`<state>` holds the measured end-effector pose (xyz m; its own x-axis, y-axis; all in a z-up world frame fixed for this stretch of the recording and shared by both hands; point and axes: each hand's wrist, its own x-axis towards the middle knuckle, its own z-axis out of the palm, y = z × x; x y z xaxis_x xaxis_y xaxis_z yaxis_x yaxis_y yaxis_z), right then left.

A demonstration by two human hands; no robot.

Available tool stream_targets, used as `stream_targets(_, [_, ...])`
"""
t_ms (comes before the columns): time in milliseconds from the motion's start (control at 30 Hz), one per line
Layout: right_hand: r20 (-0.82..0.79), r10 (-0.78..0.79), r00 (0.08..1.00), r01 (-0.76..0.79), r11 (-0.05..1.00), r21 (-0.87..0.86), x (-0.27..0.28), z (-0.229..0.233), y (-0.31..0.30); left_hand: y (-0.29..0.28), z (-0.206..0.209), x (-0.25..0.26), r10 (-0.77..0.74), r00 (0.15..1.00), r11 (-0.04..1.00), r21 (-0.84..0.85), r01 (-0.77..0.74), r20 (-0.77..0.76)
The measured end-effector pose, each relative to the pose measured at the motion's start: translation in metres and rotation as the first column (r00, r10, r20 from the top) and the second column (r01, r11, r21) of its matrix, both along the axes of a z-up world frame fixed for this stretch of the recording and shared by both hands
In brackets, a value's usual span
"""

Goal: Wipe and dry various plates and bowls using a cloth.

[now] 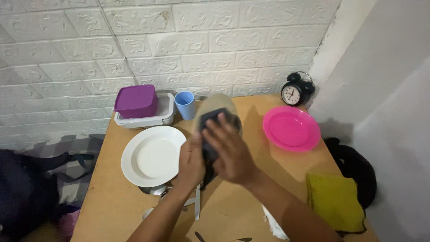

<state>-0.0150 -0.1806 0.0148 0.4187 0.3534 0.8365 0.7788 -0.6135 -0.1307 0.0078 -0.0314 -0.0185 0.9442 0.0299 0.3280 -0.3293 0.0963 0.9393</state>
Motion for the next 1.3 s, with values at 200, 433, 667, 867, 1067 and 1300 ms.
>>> stream_targets(200, [-0.219, 0.148, 0.964, -0.055, 0.923, 0.381, 0.033, -0.012, -0.041, 0.031, 0.002, 0.009, -0.121, 0.976, 0.967, 0.243, 0.075, 0.181])
stream_targets(433, [-0.275, 0.152, 0.949, -0.064, 0.95, 0.306, 0.007, -0.019, -0.006, 0.004, 0.088, -0.043, 0.446, 0.894, 0.891, -0.076, -0.447, -0.024])
stream_targets(667, [-0.045, 0.129, 0.991, -0.124, 0.988, 0.086, -0.006, -0.013, 0.007, 0.001, 0.044, -0.02, 0.214, 0.977, 0.976, -0.036, -0.214, 0.014])
stream_targets(867, [-0.136, 0.069, 0.988, -0.026, 0.956, 0.293, 0.015, 0.012, -0.036, 0.01, 0.042, -0.021, -0.235, 0.956, 0.942, 0.283, 0.18, 0.174])
stream_targets(1067, [-0.26, 0.147, 0.954, -0.001, 0.873, 0.488, 0.022, -0.006, -0.029, 0.023, 0.043, -0.019, 0.114, 0.987, 0.982, 0.135, -0.129, 0.116])
stream_targets(1300, [-0.192, 0.107, 0.976, -0.07, 0.98, 0.186, -0.024, -0.004, 0.015, 0.0, 0.034, -0.02, 0.158, 0.987, 0.985, -0.077, -0.155, 0.034])
